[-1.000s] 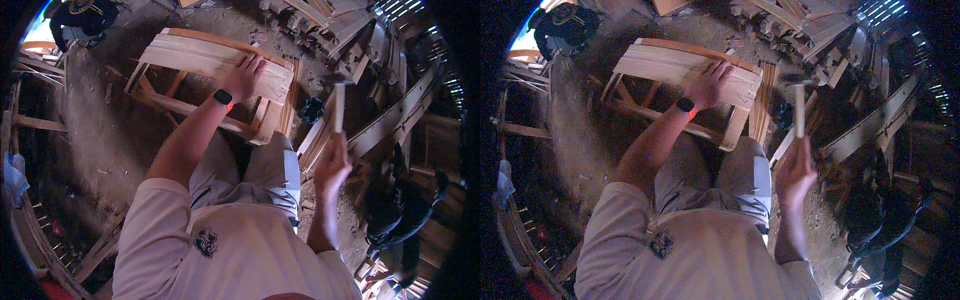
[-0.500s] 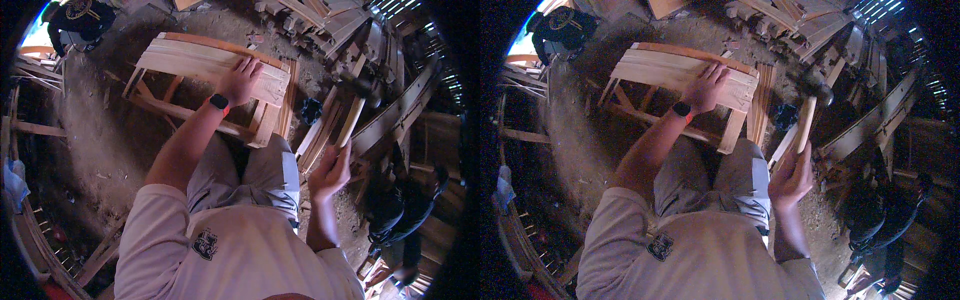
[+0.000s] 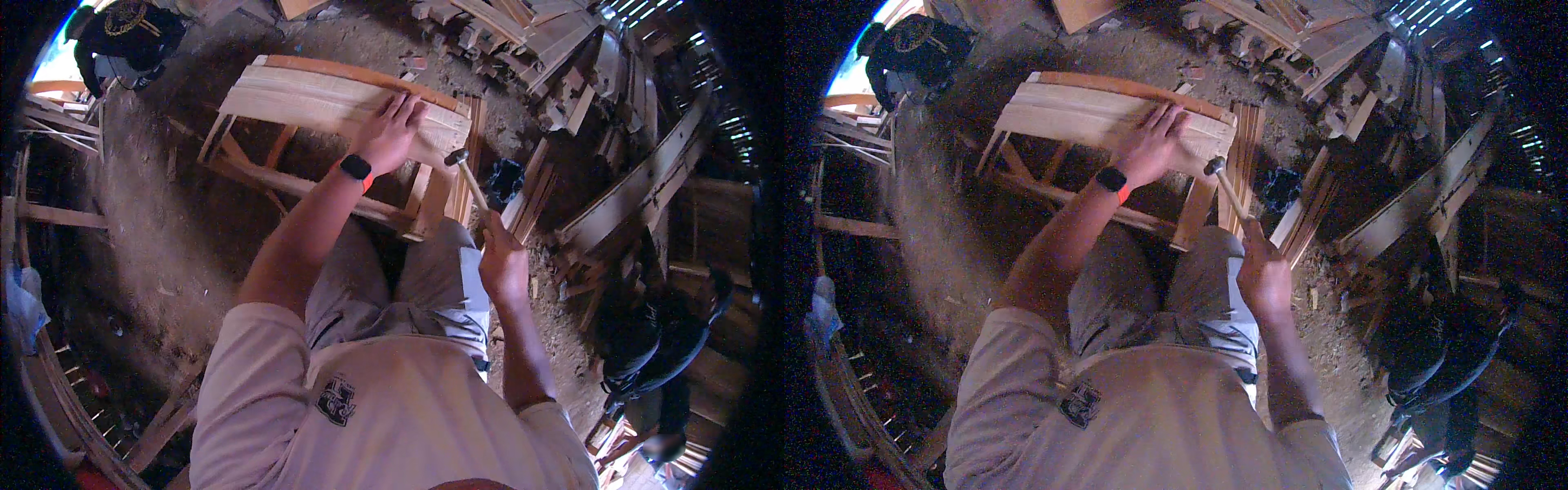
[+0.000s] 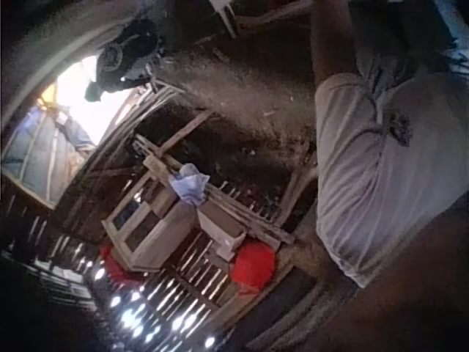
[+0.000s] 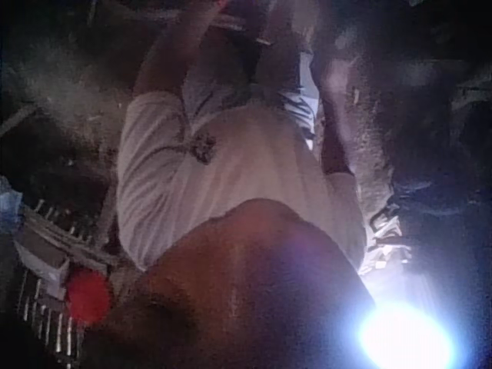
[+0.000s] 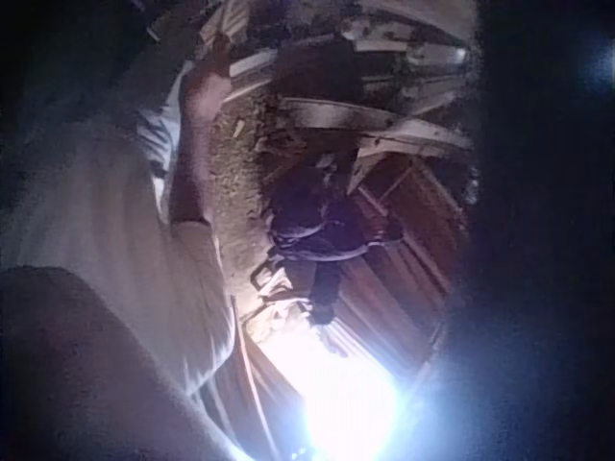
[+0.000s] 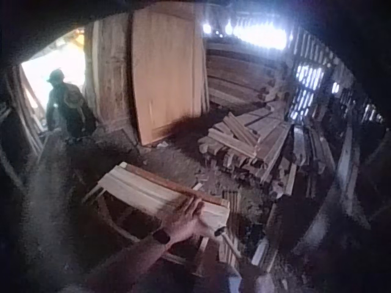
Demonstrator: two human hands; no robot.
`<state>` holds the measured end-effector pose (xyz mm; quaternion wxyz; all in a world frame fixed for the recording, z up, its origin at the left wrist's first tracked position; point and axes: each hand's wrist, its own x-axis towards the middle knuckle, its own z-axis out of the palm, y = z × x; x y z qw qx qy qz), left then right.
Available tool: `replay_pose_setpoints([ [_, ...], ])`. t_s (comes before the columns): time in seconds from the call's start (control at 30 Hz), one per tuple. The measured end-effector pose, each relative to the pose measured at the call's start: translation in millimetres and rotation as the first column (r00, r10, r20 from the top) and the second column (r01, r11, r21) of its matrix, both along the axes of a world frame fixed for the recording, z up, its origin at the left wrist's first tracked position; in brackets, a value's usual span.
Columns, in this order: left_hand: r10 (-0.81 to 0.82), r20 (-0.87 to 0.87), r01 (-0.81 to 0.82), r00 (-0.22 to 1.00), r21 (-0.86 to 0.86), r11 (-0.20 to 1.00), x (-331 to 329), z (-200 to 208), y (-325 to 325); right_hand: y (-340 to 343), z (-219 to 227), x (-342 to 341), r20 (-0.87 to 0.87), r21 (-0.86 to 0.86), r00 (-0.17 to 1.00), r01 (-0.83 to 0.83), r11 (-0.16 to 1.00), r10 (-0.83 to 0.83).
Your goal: The person assembles a small wooden stool by nailing thin slats onto a frame. They use a hammer to drive nails into the wood, repeatedly adjusting the slats and checking alignment while kneeling on the floor.
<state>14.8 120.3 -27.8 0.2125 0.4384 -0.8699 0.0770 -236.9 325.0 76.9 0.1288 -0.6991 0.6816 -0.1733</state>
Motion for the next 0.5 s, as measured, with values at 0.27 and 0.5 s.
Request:
replay_pose_setpoints([
  [0.27,0.035,0.010,-0.035,0.999,0.024,0.999,2.5,5.7,4.5,2.2,4.2,1.1,-0.020,-0.433,1.000,-0.007,0.901,-0.002],
  [0.5,0.027,-0.004,-0.027,1.000,0.000,1.000,3.2,8.8,6.2,7.9,30.9,5.4,0.213,-0.328,0.967,0.203,0.923,-0.137],
])
